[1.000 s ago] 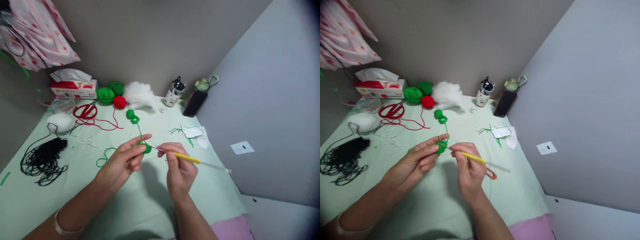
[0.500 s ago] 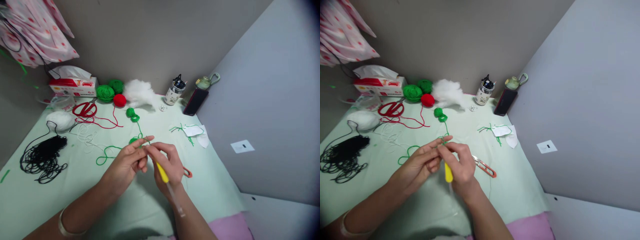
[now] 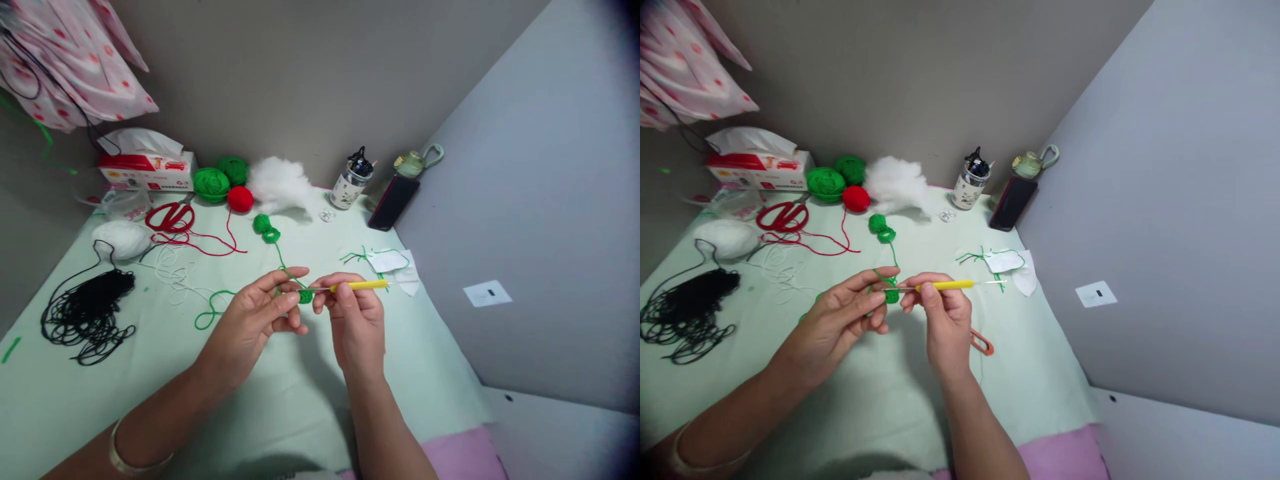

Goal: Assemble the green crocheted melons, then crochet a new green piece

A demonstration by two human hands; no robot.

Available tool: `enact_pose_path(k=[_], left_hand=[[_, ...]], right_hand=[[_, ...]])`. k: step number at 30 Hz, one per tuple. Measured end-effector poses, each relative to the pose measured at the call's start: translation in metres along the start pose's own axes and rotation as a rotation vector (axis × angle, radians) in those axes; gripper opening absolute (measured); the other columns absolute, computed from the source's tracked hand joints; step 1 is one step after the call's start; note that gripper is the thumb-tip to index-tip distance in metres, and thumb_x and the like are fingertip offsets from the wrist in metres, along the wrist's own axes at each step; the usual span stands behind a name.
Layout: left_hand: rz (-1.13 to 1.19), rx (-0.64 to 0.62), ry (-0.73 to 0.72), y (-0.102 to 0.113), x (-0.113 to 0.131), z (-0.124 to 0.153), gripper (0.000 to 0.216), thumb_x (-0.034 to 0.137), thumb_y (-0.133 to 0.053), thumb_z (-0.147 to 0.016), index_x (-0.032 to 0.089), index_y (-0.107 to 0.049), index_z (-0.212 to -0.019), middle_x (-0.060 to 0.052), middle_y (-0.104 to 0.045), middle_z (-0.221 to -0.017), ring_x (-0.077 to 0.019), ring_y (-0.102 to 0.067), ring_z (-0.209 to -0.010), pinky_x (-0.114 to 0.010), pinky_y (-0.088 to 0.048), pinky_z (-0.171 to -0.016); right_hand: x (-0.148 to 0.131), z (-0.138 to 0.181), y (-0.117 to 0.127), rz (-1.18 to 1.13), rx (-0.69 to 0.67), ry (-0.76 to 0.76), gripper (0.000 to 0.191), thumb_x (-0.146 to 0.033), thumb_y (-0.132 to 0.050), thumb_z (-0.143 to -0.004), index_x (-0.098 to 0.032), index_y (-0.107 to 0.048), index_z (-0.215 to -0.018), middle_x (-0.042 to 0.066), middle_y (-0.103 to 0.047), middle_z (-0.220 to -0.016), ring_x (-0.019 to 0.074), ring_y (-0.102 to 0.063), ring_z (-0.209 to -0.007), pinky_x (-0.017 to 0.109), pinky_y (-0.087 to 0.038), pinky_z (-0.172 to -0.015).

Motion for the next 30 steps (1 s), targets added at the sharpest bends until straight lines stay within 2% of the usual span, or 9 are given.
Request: enact_pose_path(k=[3,6,11,13,15,19,23,26,30], left_hand=[[-0.009,0.017,-0.004,0.002,0.002,0.000,0.028,0.020,-0.081,-0.083,0.023,-0.079,-0.111,0.003,-0.063,-0.081,-0.0063,-0.059,-0.061,-0.021,-0.059,-0.061],[-0.071,0.040,-0.042,0.003,0.002,0.001,0.027,0.021,-0.080,-0.084,0.023,-0.079,-0.111,0.004,-0.061,-0.083,-0.0061,-0.059,-0.062,-0.022,-0.060,-0.065],[-0.228,0.075,-0.163,0.005,-0.004,0.001,0.033,0.024,-0.080,-0.086,0.029,-0.076,-0.118,0.005,-0.061,-0.089,-0.0058,-0.064,-0.066,-0.021,-0.060,-0.070],[-0.236,0.079,-0.182,0.004,-0.006,0.002,0.039,0.022,-0.081,-0.085,0.030,-0.074,-0.122,0.006,-0.060,-0.089,-0.0059,-0.065,-0.065,-0.021,-0.059,-0.070],[-0.220,0.077,-0.171,0.004,-0.006,0.003,0.042,0.023,-0.082,-0.084,0.030,-0.072,-0.125,0.006,-0.061,-0.088,-0.0068,-0.065,-0.065,-0.022,-0.060,-0.069],[-0.176,0.050,-0.105,0.002,-0.001,0.004,0.041,0.026,-0.081,-0.085,0.026,-0.072,-0.125,0.004,-0.062,-0.087,-0.0088,-0.066,-0.067,-0.025,-0.062,-0.071],[-0.136,0.038,-0.078,0.003,0.003,0.003,0.037,0.025,-0.081,-0.084,0.025,-0.074,-0.121,0.004,-0.062,-0.085,-0.0083,-0.066,-0.065,-0.025,-0.061,-0.069],[-0.191,0.050,-0.114,0.005,0.003,0.002,0.037,0.025,-0.081,-0.084,0.028,-0.075,-0.121,0.005,-0.061,-0.087,-0.0079,-0.066,-0.068,-0.023,-0.060,-0.072],[-0.309,0.133,-0.217,0.005,0.000,0.002,0.038,0.021,-0.081,-0.083,0.027,-0.075,-0.120,0.005,-0.061,-0.084,-0.0084,-0.065,-0.071,-0.021,-0.060,-0.072]], right_hand=[[-0.003,-0.001,-0.002,-0.054,-0.012,-0.013,0.020,-0.034,-0.060,-0.101,-0.021,-0.074,-0.093,0.003,-0.076,-0.089,0.0113,-0.068,-0.067,0.026,-0.057,-0.063],[-0.005,0.003,-0.003,0.068,-0.013,0.093,0.020,-0.029,-0.054,-0.104,-0.023,-0.072,-0.098,0.003,-0.077,-0.092,0.0126,-0.071,-0.070,0.028,-0.059,-0.065],[-0.005,0.015,-0.004,0.548,-0.073,0.484,0.026,-0.013,-0.051,-0.102,-0.025,-0.070,-0.114,0.005,-0.075,-0.101,0.0163,-0.073,-0.085,0.031,-0.061,-0.074],[-0.004,0.017,-0.005,0.636,-0.122,0.607,0.029,-0.009,-0.051,-0.100,-0.025,-0.068,-0.118,0.006,-0.075,-0.102,0.0193,-0.073,-0.094,0.034,-0.061,-0.078],[-0.003,0.017,-0.005,0.604,-0.097,0.598,0.029,-0.009,-0.051,-0.100,-0.025,-0.068,-0.117,0.006,-0.075,-0.102,0.0189,-0.073,-0.092,0.034,-0.061,-0.077],[-0.004,0.011,-0.003,0.315,0.023,0.354,0.024,-0.017,-0.049,-0.104,-0.025,-0.071,-0.108,0.003,-0.075,-0.099,0.0128,-0.071,-0.073,0.029,-0.059,-0.068],[-0.005,0.007,-0.003,0.101,-0.042,0.211,0.022,-0.023,-0.050,-0.106,-0.024,-0.071,-0.102,0.003,-0.077,-0.096,0.0126,-0.071,-0.070,0.029,-0.060,-0.065],[-0.006,0.009,-0.003,0.244,-0.041,0.260,0.022,-0.019,-0.050,-0.105,-0.024,-0.072,-0.103,0.003,-0.075,-0.096,0.0123,-0.071,-0.072,0.028,-0.060,-0.066],[-0.008,0.014,-0.004,0.521,-0.095,0.501,0.025,-0.011,-0.050,-0.102,-0.024,-0.068,-0.113,0.005,-0.074,-0.099,0.0164,-0.072,-0.084,0.031,-0.061,-0.072]])
Point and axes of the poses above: each hand's wrist, its own z-axis away from the middle knuckle, its own y-axis out of the back of the hand, x = y × z, the point moved 1 cm from there along -z, towards the middle knuckle
